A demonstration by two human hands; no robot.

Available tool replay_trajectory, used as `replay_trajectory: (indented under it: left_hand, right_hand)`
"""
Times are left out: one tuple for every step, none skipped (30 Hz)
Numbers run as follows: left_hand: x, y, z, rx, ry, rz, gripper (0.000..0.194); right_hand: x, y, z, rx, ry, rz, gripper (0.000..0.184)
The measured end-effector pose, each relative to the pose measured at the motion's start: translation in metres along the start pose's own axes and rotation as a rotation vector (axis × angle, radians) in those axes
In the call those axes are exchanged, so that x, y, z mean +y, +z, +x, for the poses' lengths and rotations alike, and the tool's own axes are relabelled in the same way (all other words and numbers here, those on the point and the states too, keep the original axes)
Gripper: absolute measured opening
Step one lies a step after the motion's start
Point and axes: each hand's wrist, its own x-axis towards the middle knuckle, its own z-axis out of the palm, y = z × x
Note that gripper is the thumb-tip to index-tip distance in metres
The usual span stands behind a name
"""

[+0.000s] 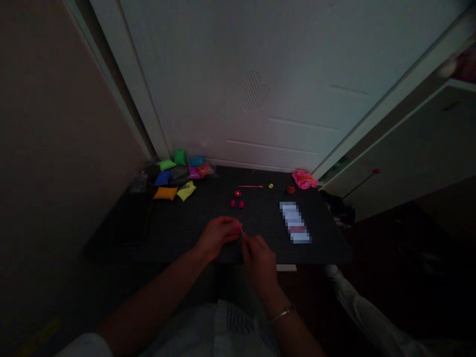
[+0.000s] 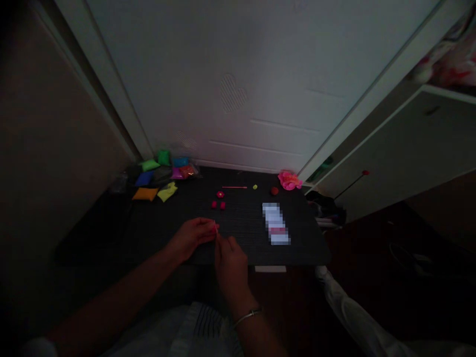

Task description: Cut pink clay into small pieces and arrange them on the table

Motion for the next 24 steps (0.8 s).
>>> replay_trajectory:
  left_hand:
    - [-0.0001, 0.0002, 0.0, 0.01, -0.001, 0.002, 0.015]
    - [-0.0002, 0.0003, -0.0001, 0.019, -0.002, 0.004, 0.015]
    - [-0.0003, 0.0005, -0.0001, 0.028, -0.001, 0.007, 0.015]
    - [-0.0005, 0.0007, -0.0002, 0.035, -0.001, 0.012, 0.015]
    - [-0.0006, 0.0009, -0.0003, 0.038, -0.002, 0.016, 0.014]
    - [-0.0009, 0.0011, -0.0005, 0.039, -0.004, 0.02, 0.014]
    - [-0.0011, 0.0012, -0.0007, 0.039, -0.007, 0.023, 0.013]
    - [-0.0014, 0.0013, -0.0008, 0.041, -0.01, 0.026, 0.012]
    - [-0.0017, 0.0013, -0.0009, 0.046, -0.014, 0.029, 0.012]
    - [-0.0021, 0.0012, -0.001, 0.051, -0.016, 0.031, 0.013]
    - [-0.0025, 0.0011, -0.001, 0.056, -0.015, 0.03, 0.013]
    - [-0.0029, 0.001, -0.0009, 0.06, -0.011, 0.026, 0.014]
    - [-0.0033, 0.0009, -0.0008, 0.06, -0.006, 0.021, 0.015]
    - [-0.0036, 0.0008, -0.0006, 0.059, -0.002, 0.016, 0.015]
    - [-0.0038, 0.0006, -0.0004, 0.058, -0.001, 0.011, 0.015]
    - [-0.0041, 0.0006, -0.0002, 0.06, -0.001, 0.008, 0.015]
    - [-0.0043, 0.0006, 0.0, 0.064, -0.002, 0.007, 0.015]
    - [-0.0045, 0.0007, 0.0002, 0.068, -0.003, 0.007, 0.015]
    - [-0.0048, 0.0009, 0.0003, 0.07, -0.002, 0.004, 0.014]
    - [-0.0052, 0.0012, 0.0004, 0.071, 0.0, 0.0, 0.014]
    - [-0.0055, 0.0016, 0.0005, 0.068, 0.004, -0.002, 0.014]
    - [-0.0057, 0.0019, 0.0004, 0.067, 0.007, -0.005, 0.013]
    - [-0.0058, 0.0021, 0.0002, 0.065, 0.01, -0.008, 0.013]
    - [-0.0056, 0.0021, 0.0, 0.063, 0.011, -0.011, 0.012]
  right_hand:
    - [0.0003, 0.0008, -0.0006, 0.012, 0.004, 0.016, 0.025]
    - [0.0006, 0.0015, -0.001, 0.023, 0.009, 0.028, 0.025]
    - [0.0007, 0.002, -0.0014, 0.033, 0.013, 0.035, 0.025]
    - [0.0008, 0.0025, -0.0017, 0.037, 0.012, 0.038, 0.025]
    - [0.0007, 0.0029, -0.0019, 0.032, 0.004, 0.04, 0.026]
    - [0.0006, 0.0033, -0.0022, 0.023, -0.007, 0.042, 0.026]
    - [0.0005, 0.0036, -0.0024, 0.012, -0.018, 0.044, 0.026]
    - [0.0005, 0.0038, -0.0026, 0.005, -0.02, 0.042, 0.025]
    - [0.0005, 0.004, -0.0027, 0.006, -0.014, 0.036, 0.025]
    - [0.0005, 0.0042, -0.0028, 0.014, -0.005, 0.031, 0.025]
    - [0.0006, 0.0043, -0.0028, 0.027, 0.003, 0.026, 0.024]
    - [0.0006, 0.0045, -0.0027, 0.039, 0.003, 0.024, 0.025]
    - [0.0007, 0.0047, -0.0027, 0.044, -0.006, 0.024, 0.025]
    - [0.0008, 0.0049, -0.0025, 0.04, -0.021, 0.03, 0.025]
    - [0.0011, 0.005, -0.0024, 0.031, -0.037, 0.039, 0.026]
    - [0.0015, 0.0051, -0.0022, 0.022, -0.045, 0.046, 0.026]
    - [0.0019, 0.0052, -0.002, 0.021, -0.041, 0.049, 0.025]
    - [0.0022, 0.0054, -0.0019, 0.028, -0.029, 0.049, 0.025]
    - [0.0023, 0.0057, -0.0019, 0.039, -0.016, 0.048, 0.025]
    - [0.0022, 0.0062, -0.0021, 0.047, -0.007, 0.043, 0.025]
    - [0.0019, 0.0066, -0.0024, 0.049, -0.007, 0.039, 0.025]
    - [0.0014, 0.007, -0.0028, 0.041, -0.015, 0.038, 0.026]
    - [0.0011, 0.0072, -0.0032, 0.029, -0.024, 0.045, 0.026]
    - [0.0012, 0.0072, -0.0033, 0.015, -0.03, 0.054, 0.026]
